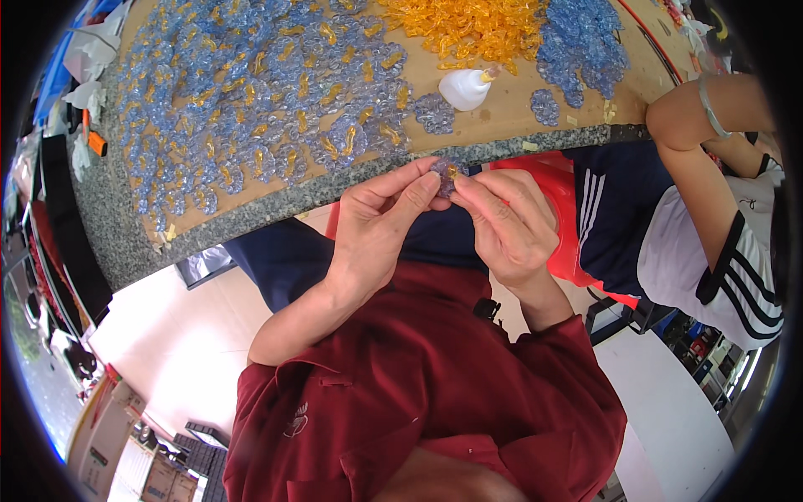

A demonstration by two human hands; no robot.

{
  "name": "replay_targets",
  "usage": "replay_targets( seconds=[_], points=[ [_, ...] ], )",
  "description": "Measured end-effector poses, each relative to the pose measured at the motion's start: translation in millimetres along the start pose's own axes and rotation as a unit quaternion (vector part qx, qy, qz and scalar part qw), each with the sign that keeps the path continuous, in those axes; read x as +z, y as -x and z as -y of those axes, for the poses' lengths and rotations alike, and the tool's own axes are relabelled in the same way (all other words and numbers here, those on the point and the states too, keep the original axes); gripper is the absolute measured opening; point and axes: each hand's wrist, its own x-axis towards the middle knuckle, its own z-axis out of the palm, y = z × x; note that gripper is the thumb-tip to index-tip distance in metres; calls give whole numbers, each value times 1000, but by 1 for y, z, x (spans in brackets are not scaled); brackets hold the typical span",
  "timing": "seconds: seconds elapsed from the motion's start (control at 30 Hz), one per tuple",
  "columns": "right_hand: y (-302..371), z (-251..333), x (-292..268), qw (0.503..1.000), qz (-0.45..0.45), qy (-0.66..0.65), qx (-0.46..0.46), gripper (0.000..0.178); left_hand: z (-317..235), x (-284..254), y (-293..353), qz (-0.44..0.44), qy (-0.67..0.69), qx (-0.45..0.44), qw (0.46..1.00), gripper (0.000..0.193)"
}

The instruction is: The person applies adhesive from a glue bottle to small blue plastic decorative pieces, then assembles them by hand.

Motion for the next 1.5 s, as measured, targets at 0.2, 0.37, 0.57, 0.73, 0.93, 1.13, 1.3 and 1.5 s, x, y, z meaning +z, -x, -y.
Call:
replay_targets(
  seconds=[0.2,0.37,0.57,0.73,0.93,1.13,1.3,1.5],
  points=[
    [2,-1,-2,1000,15,12,-6,31,-3,2,1,-7,-123,41,992,23],
    [2,-1,-4,1000,23,-4,-8,30,-6,2,2,22,-241,79,967,20],
    [-2,1,-2,1000,17,-3,-9,31,-5,4,2,4,-235,80,969,21],
    [-8,1,-5,999,29,-12,-21,31,-9,3,0,4,-103,13,995,21],
    [-10,4,-5,997,65,-21,-41,30,-14,-2,-1,14,-36,-38,999,20],
    [-5,5,3,999,32,-14,-41,28,-11,-1,0,-16,-54,-17,998,18],
    [-8,7,2,998,43,-16,-32,29,-12,0,2,-24,-57,-1,998,18],
    [-11,11,-6,999,45,-16,-4,30,-25,8,10,3,-79,-19,997,20]
  ],
)
